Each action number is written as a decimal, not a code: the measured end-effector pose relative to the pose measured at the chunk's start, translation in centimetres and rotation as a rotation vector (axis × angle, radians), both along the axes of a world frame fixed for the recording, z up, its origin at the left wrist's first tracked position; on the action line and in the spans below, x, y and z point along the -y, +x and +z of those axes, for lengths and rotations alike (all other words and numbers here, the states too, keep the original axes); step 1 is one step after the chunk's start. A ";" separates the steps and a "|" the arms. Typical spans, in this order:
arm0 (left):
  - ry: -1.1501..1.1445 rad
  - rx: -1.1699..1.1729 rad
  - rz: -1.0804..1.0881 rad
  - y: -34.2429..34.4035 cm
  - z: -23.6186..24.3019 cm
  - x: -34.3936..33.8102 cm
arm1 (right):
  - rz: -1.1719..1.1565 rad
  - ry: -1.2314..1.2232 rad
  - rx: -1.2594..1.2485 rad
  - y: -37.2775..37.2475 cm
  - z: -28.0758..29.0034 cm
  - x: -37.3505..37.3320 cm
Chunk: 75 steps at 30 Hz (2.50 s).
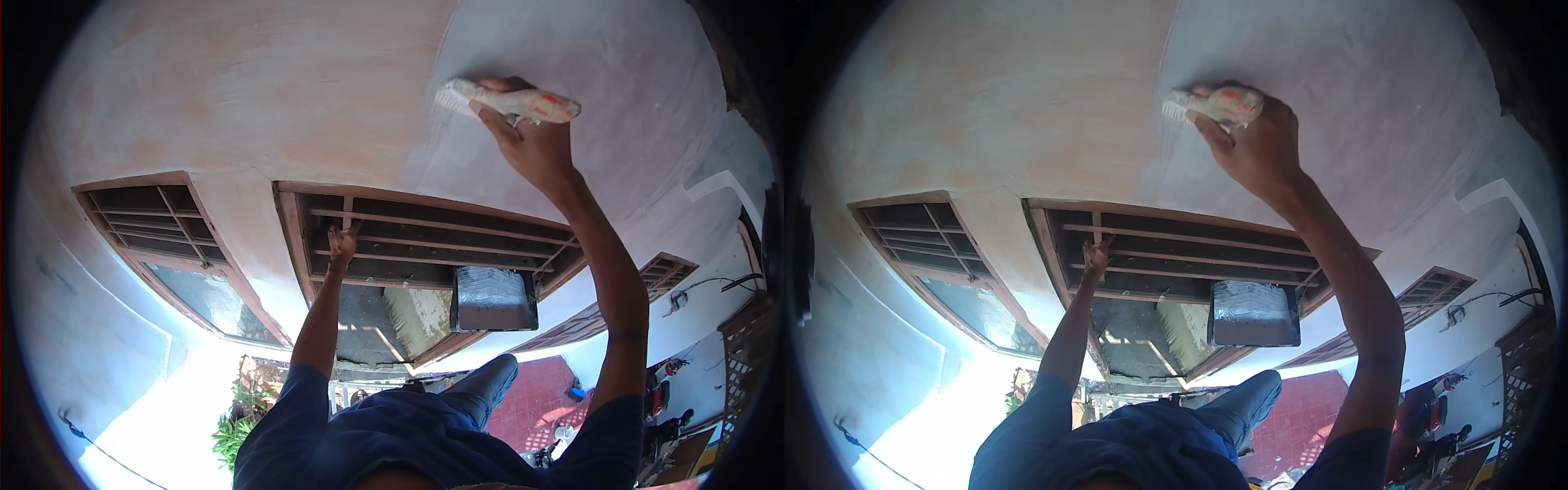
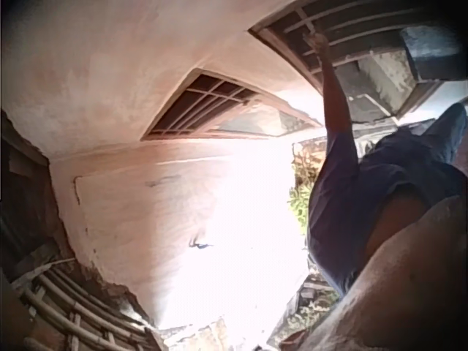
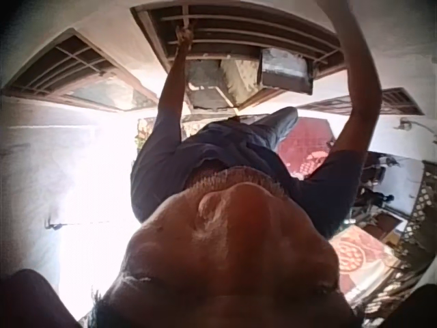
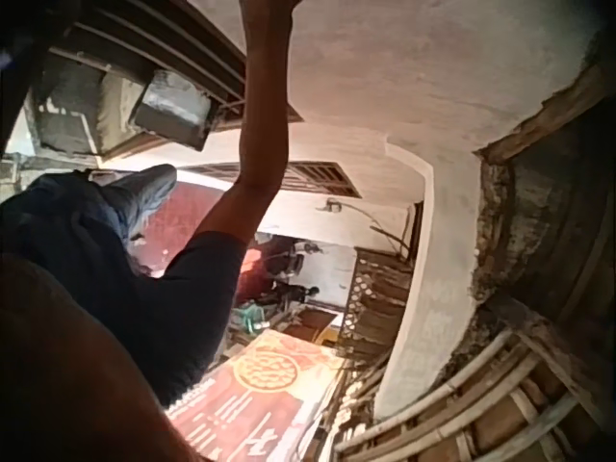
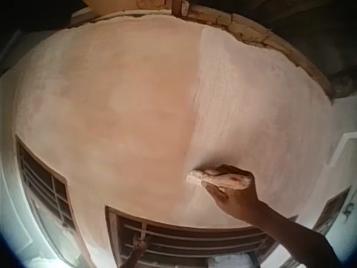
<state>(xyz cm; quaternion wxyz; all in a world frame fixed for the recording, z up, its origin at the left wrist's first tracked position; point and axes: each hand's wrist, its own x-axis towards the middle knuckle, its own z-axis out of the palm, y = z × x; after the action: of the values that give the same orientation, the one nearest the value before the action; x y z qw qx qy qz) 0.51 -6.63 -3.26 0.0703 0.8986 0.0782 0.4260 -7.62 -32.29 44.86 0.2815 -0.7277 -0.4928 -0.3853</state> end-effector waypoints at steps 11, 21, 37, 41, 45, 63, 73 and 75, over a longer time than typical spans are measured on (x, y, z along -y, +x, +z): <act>-0.251 -0.305 -0.164 -0.1 5.9 0.6 | -0.102 -0.258 0.251 -1.3 -12.5 3.4; -0.149 -0.098 -0.135 -2.6 5.1 -2.4 | -0.224 0.134 -0.929 1.4 -27.9 22.7; -0.165 0.025 -0.146 -2.7 4.2 -4.5 | -0.229 -0.349 -0.790 3.9 -41.0 23.0; -0.217 0.054 -0.148 -3.4 5.0 -3.8 | -0.344 -0.444 -0.540 5.0 -45.0 23.8; -0.332 0.037 -0.130 -3.2 3.2 -5.3 | -0.355 -0.343 -0.672 4.6 -41.3 22.6; -0.093 0.136 -0.121 -3.1 4.9 -3.8 | -0.231 -0.300 -0.472 3.4 -40.9 21.4; -0.029 -0.036 0.027 -3.4 5.5 -3.0 | -0.349 -0.420 -0.502 3.1 -43.2 21.0; -0.033 -0.023 0.032 -3.4 5.7 -2.8 | -0.432 -0.422 -0.746 2.7 -41.9 19.9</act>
<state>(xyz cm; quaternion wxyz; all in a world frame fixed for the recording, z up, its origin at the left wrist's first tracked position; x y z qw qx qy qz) -2.91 -3.80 2.46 0.0773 0.9007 0.1005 0.4155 -4.92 -52.24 2.97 0.1988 -0.9432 -0.2633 -0.0391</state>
